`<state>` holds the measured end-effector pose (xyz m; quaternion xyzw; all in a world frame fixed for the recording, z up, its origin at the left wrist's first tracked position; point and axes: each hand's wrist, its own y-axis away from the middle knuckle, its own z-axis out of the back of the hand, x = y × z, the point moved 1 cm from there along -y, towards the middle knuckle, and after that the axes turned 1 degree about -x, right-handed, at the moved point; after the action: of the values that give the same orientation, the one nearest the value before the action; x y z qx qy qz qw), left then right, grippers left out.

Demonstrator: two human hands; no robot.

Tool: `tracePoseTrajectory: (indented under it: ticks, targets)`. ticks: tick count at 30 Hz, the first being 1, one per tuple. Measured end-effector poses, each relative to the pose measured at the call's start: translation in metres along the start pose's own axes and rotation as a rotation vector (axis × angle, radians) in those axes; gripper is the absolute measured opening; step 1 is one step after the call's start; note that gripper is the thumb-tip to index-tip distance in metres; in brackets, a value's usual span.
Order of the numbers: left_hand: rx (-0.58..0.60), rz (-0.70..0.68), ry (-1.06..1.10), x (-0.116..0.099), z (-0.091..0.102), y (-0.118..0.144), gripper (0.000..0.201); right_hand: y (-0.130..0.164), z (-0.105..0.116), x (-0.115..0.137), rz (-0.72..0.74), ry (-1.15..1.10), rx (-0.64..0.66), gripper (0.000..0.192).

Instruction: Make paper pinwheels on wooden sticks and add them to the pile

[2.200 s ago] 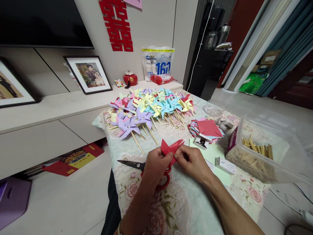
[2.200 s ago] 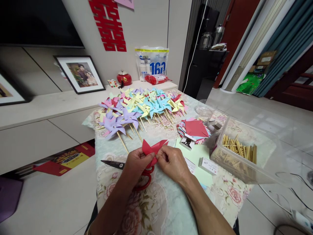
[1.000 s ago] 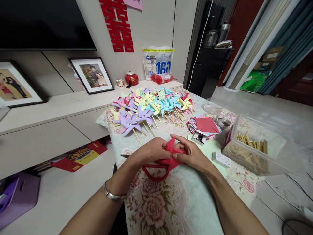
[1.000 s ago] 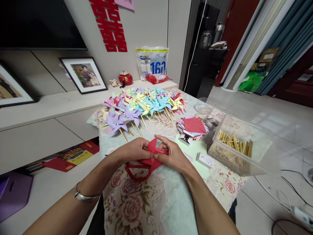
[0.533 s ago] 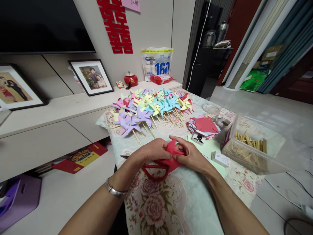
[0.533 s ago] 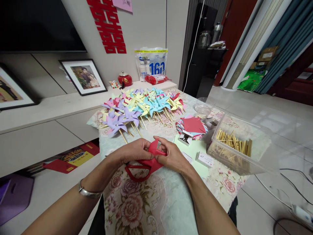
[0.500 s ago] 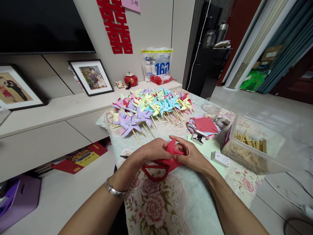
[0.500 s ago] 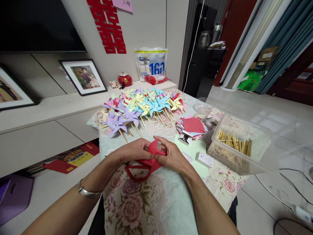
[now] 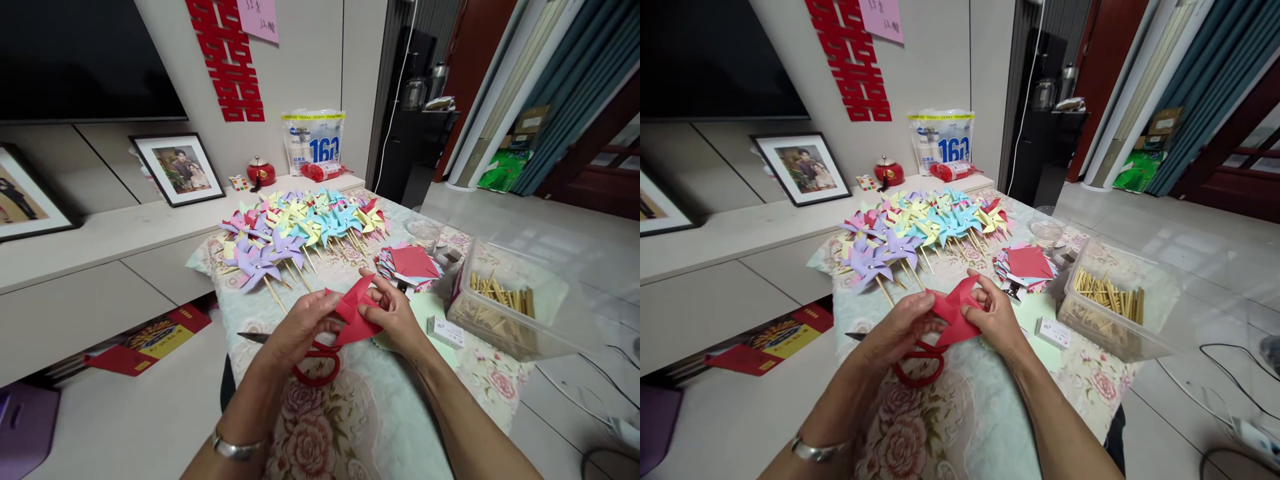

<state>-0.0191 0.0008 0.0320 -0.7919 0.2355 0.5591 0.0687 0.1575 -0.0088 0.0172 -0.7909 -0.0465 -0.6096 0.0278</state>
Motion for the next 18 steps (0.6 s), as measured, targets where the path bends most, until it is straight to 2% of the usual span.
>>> tracePoseTrajectory:
  ticks: [6, 9, 12, 18]
  targets:
    - [-0.244, -0.014, 0.138, 0.024, -0.031, -0.003, 0.036, -0.002, 0.002, -0.001, 0.053, 0.000, -0.064, 0.083]
    - [-0.357, -0.037, 0.183, 0.029, -0.039, -0.007, 0.036, -0.002, 0.001, -0.003, 0.056, -0.003, -0.064, 0.082]
    - [-0.396, -0.071, 0.166, 0.031, -0.039, -0.010, 0.034, -0.002, 0.000, -0.004, 0.072, 0.021, -0.052, 0.077]
    - [-0.401, -0.081, 0.151, 0.035, -0.027, -0.007, 0.028, -0.003, 0.002, -0.005, 0.083, 0.083, -0.012, 0.055]
